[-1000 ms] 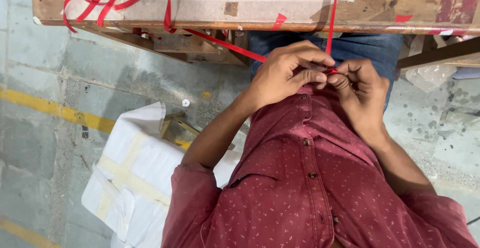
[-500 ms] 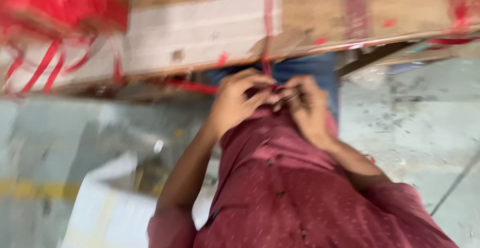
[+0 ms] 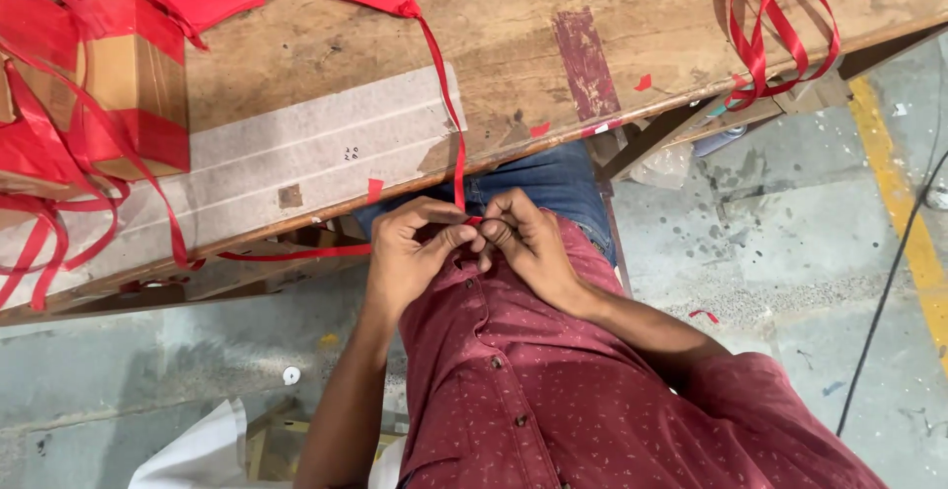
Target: Attach red ribbons to hardware tags by threading and tying them.
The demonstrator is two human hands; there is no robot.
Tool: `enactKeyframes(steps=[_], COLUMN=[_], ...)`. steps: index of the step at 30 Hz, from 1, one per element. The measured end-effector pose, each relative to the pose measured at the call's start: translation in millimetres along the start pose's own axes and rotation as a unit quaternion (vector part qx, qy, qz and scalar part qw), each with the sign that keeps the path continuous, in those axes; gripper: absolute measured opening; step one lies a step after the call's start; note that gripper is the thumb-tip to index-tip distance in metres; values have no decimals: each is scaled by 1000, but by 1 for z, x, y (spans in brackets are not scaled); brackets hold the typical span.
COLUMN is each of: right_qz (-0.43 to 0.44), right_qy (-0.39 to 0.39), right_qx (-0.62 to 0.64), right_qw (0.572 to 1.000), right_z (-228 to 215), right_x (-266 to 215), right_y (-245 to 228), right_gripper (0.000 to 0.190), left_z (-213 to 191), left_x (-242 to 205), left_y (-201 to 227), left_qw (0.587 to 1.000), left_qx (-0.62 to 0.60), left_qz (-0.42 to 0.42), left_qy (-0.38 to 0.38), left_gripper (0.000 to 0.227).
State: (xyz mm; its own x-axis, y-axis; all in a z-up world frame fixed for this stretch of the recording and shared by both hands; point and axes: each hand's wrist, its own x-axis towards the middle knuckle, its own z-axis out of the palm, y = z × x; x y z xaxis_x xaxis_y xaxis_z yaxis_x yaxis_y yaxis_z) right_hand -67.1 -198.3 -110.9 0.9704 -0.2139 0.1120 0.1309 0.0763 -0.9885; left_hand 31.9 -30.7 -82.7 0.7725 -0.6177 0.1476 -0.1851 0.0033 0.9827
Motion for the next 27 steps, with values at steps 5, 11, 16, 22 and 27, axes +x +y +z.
enactKeyframes(steps=[5, 11, 16, 22, 27], right_qz=[25, 6, -43, -112, -55], right_qy=[-5, -22, -68, -78, -48], right_qx=[5, -30, -127, -191, -185], right_qw=[1000, 999, 989, 972, 980], right_z=[3, 5, 4, 3, 1], right_x=[2, 6, 7, 12, 5], right_y=[2, -4, -7, -27, -13], right_gripper=[5, 8, 13, 8, 9], left_z=[1, 3, 2, -1, -5], left_x=[1, -1, -4, -6, -10], left_y=[4, 8, 11, 8, 8], left_qw=[990, 996, 997, 983, 991], left_qx=[117, 40, -12, 112, 98], left_qz=[69, 50, 42, 126, 73], left_qy=[41, 54, 56, 73, 55], left_gripper=[15, 13, 12, 13, 20])
